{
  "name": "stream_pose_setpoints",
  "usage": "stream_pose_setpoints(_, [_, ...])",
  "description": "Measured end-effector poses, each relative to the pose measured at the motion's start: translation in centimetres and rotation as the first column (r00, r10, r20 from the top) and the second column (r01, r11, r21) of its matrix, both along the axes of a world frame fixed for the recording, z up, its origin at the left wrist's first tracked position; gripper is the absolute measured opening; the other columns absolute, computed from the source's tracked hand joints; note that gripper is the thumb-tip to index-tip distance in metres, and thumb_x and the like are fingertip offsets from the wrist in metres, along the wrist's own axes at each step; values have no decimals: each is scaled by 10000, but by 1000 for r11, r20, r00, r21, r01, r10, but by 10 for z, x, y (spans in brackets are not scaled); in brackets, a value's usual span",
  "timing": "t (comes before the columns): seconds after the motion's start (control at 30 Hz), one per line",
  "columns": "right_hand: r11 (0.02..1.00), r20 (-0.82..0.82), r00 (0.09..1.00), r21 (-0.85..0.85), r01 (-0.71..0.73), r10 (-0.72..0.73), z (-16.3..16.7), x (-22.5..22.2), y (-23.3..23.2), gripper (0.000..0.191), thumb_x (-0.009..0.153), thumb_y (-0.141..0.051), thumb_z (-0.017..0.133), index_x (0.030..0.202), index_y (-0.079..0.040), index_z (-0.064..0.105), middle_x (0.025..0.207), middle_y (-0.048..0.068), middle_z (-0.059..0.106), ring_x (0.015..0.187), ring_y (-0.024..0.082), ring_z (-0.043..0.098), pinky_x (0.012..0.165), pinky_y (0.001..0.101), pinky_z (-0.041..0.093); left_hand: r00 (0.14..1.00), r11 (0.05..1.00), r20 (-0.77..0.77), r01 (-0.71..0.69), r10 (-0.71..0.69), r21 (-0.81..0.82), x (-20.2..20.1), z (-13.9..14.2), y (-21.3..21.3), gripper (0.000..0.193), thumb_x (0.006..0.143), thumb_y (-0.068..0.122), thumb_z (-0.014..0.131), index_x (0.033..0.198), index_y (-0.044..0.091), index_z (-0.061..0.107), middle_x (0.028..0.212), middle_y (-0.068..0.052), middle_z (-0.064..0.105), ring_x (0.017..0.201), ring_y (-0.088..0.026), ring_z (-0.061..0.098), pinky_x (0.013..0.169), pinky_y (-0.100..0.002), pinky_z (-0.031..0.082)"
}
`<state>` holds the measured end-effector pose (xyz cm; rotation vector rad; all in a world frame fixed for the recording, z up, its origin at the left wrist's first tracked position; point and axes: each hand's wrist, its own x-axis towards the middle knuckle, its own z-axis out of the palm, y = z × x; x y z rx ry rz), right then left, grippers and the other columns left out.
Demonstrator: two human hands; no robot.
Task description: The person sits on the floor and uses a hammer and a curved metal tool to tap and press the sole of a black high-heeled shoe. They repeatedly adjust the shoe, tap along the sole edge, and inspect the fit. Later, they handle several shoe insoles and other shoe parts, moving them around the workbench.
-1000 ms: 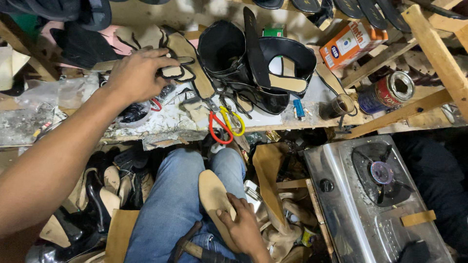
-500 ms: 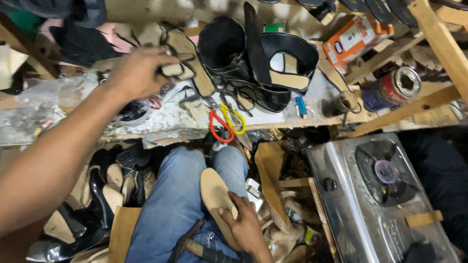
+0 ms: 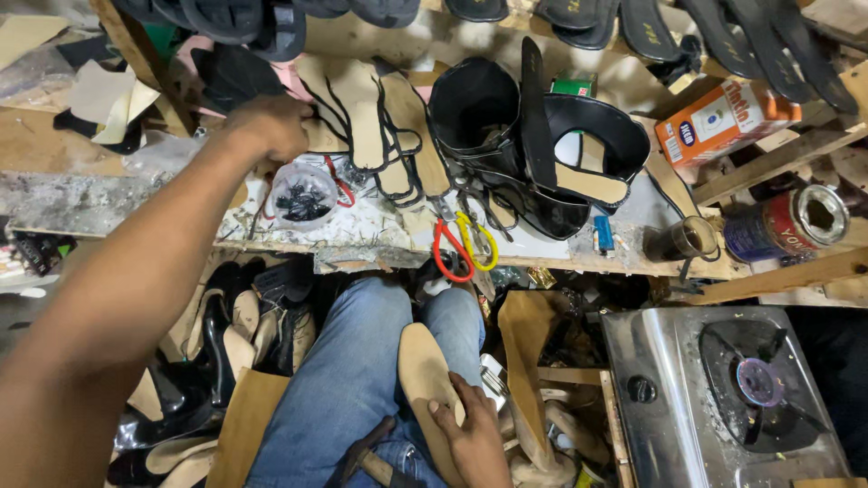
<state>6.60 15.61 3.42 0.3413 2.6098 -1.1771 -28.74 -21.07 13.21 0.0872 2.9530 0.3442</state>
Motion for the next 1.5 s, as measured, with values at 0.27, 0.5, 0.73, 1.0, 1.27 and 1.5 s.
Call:
stream_pose_setpoints(0.27, [1000,14,1000,13,2,-2,1,-3,-2,613,817,-365,755,1376,-149,626,1182,81,690,1151,241,554,1052,357,418,992,999,127,-7,1,43,6,0,-3,914,878,564,723,1612,218,302,1446,-213,551,1187,-387,620,994,-466,508])
stream_pose_setpoints(0.5, [1000,-2,1000,-2,7,-7,-26,-1,8,627,802,-347,780,1370,-139,618,1240,84,689,1198,254,551,1078,370,402,945,1000,327,-10,10,0,13,16,1,751,966,485,638,1638,375,323,1462,-170,619,1079,-411,741,1082,-449,482])
stream_pose_setpoints(0.73, [999,-12,999,31,-38,38,-44,-6,15,677,780,-372,807,1402,-172,629,1206,116,706,1188,283,602,1070,388,422,946,983,-286,111,-150,-147,15,10,-6,402,1001,272,524,1382,344,633,1387,-108,614,1266,-319,561,1082,-521,389])
stream_pose_setpoints(1.0, [999,-1,1000,35,26,-26,-24,-1,4,651,790,-359,786,1400,-176,653,1129,93,711,1137,263,582,1051,362,438,685,957,-671,251,-282,-146,32,19,-3,237,1100,361,608,1127,180,759,868,-91,738,847,-316,690,894,-494,475])
stream_pose_setpoints(1.27, [1000,-18,1000,17,14,-14,-17,-2,4,619,796,-350,784,1356,-139,631,1199,74,699,1167,252,567,1059,364,419,429,869,-756,241,-495,-432,62,45,24,178,1031,307,640,1093,169,734,941,-15,721,947,-228,699,906,-426,511])
stream_pose_setpoints(1.5, [998,-8,1000,55,18,-17,-19,2,3,633,790,-377,773,1368,-158,636,1184,74,702,1149,258,573,1049,360,442,340,800,-725,215,-600,-561,97,54,27,257,929,225,680,1176,220,752,1133,27,729,1126,-172,659,1103,-379,413])
